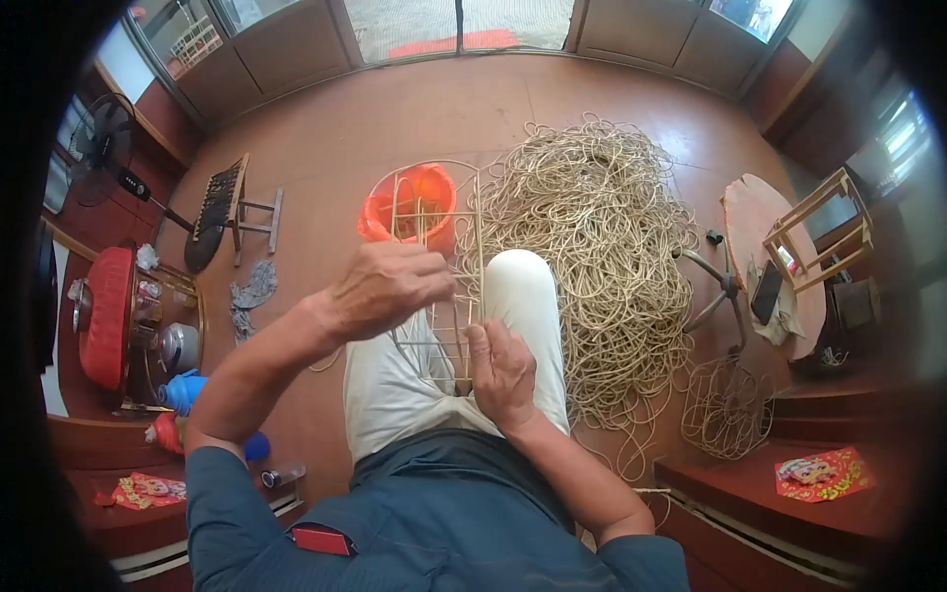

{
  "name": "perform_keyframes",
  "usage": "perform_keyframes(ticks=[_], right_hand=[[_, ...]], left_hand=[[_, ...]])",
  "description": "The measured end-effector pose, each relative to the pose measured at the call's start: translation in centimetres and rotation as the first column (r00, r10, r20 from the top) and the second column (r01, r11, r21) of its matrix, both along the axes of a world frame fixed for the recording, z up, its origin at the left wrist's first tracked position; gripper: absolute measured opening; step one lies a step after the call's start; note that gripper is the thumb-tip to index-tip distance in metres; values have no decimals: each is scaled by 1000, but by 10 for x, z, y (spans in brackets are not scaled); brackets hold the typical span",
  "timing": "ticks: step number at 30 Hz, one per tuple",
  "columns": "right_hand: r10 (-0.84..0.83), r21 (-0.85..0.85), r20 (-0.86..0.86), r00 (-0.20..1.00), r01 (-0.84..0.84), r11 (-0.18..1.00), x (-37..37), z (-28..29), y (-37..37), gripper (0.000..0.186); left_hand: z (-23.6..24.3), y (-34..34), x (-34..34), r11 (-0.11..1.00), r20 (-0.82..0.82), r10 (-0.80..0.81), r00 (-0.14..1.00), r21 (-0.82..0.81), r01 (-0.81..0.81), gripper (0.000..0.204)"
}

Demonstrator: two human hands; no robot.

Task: Weaving a basket frame using thin strips of material, likely bamboo or rattan.

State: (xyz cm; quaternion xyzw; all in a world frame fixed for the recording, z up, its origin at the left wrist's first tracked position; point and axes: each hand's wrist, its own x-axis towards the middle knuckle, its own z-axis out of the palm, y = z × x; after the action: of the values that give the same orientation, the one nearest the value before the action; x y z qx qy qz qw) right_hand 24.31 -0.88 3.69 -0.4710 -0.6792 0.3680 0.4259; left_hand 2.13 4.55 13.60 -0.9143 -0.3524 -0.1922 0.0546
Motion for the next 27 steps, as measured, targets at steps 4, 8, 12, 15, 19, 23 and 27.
perform_keyframes(ticks=[4, 8, 12, 15, 19, 23, 27], right_hand=[[49, 39, 38, 998, -51, 998, 12, -12, -16, 29], [86, 37, 42, 995, -87, 995, 17, -14, -27, 28], [121, 62, 11, 993, -121, 991, 21, -18, -33, 26], [122, 72, -8, 992, -121, 990, 24, -23, -41, 24], [119, 79, 16, 993, -120, 990, 26, -24, -43, 23], [142, 86, 5, 990, -141, 986, 29, -25, -44, 17], [144, 83, -4, 990, -144, 986, 29, -30, -47, 22]], left_hand=[[22, 16, -6, 993, -71, 25, 997, 114, -17, 4], [33, 37, -12, 974, -75, 71, 995, 221, -53, 7], [37, 54, -16, 979, -75, 117, 990, 175, -103, 7], [33, 61, -17, 976, -68, 140, 988, 178, -126, 7], [27, 62, -13, 970, -9, 111, 994, 218, -106, 7], [22, 66, -11, 965, 50, 106, 993, 234, -115, 4], [27, 64, -9, 973, 83, 148, 985, 167, -160, 4]])
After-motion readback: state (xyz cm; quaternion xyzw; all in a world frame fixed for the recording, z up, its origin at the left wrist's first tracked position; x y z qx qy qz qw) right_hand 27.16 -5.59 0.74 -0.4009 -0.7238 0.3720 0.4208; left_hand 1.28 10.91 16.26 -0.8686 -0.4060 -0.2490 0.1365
